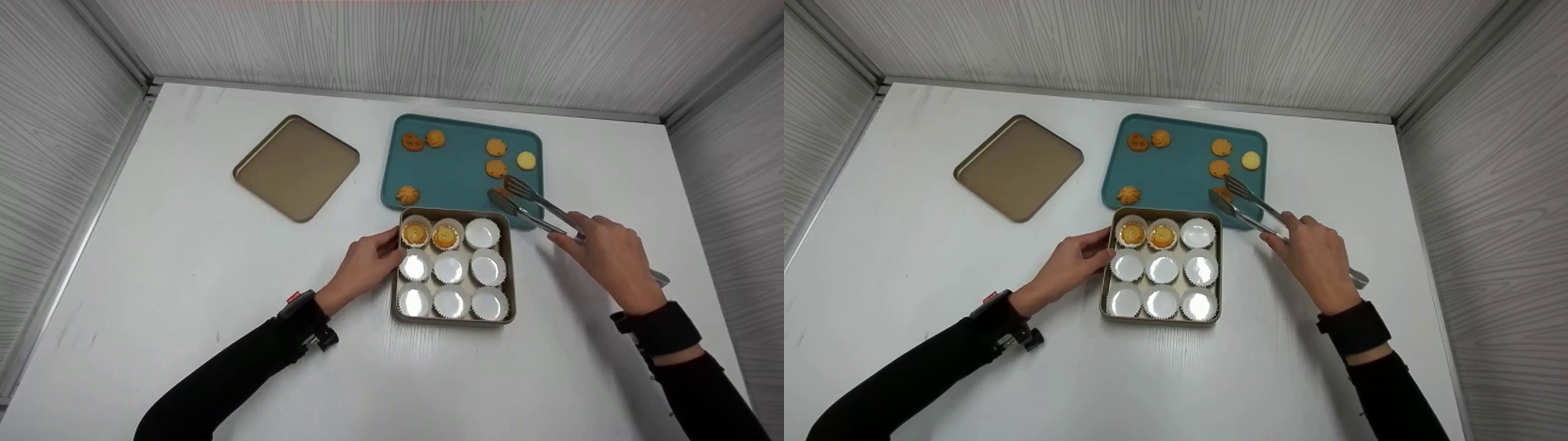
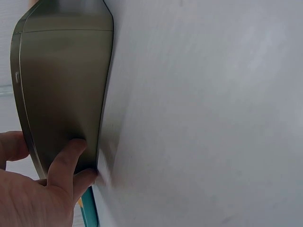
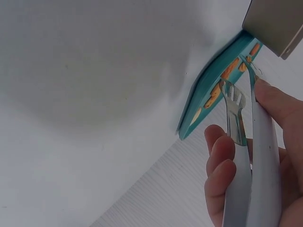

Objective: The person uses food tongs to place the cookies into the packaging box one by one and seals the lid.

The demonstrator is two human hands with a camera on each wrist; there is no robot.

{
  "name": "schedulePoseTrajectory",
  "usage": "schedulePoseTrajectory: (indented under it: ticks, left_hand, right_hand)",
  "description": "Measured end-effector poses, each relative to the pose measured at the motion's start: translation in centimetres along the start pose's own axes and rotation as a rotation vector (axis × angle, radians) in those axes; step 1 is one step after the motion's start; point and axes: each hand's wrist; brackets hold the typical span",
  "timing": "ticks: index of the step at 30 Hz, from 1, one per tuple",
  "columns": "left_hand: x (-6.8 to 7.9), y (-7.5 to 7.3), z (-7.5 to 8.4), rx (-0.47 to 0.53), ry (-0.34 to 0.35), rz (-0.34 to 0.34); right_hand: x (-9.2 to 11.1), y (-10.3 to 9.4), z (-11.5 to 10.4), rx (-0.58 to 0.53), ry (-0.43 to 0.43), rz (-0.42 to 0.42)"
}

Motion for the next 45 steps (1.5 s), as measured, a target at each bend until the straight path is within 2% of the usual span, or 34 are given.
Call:
schedulePoseTrajectory:
  ticks: [7,16,24,30,45]
  left_hand:
    - [0.1,-0.1,-0.1,0.011,-0.005,0.012]
    - [0.1,0.1,0.0,0.025,0.000,-0.003]
    - [0.1,0.0,0.1,0.004,0.022,0.002]
    - [0.1,0.2,-0.1,0.024,0.032,0.004]
    - [0.0,0.0,0.0,0.017,0.018,0.002]
  right_hand:
    - [0.3,0.0,0.1,0.002,0.007,0.002]
    - [-0.5,0.9,0.5,-0.011,-0.012,-0.030]
    - [-1.0,0.6,1.0,-0.149,0.102,-0.116]
    - [-0.9,0.2,1.0,-0.175,0.177,-0.158]
    - [-0.2,-1.5,-0.1,-0.183,0.146,-0.111]
Point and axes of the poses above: each hand's wrist, its own x-axis away from the middle knuckle, its own y-axis out of the palm, z = x × y, and after that the axes turned 6 degrees about -x, right-handed
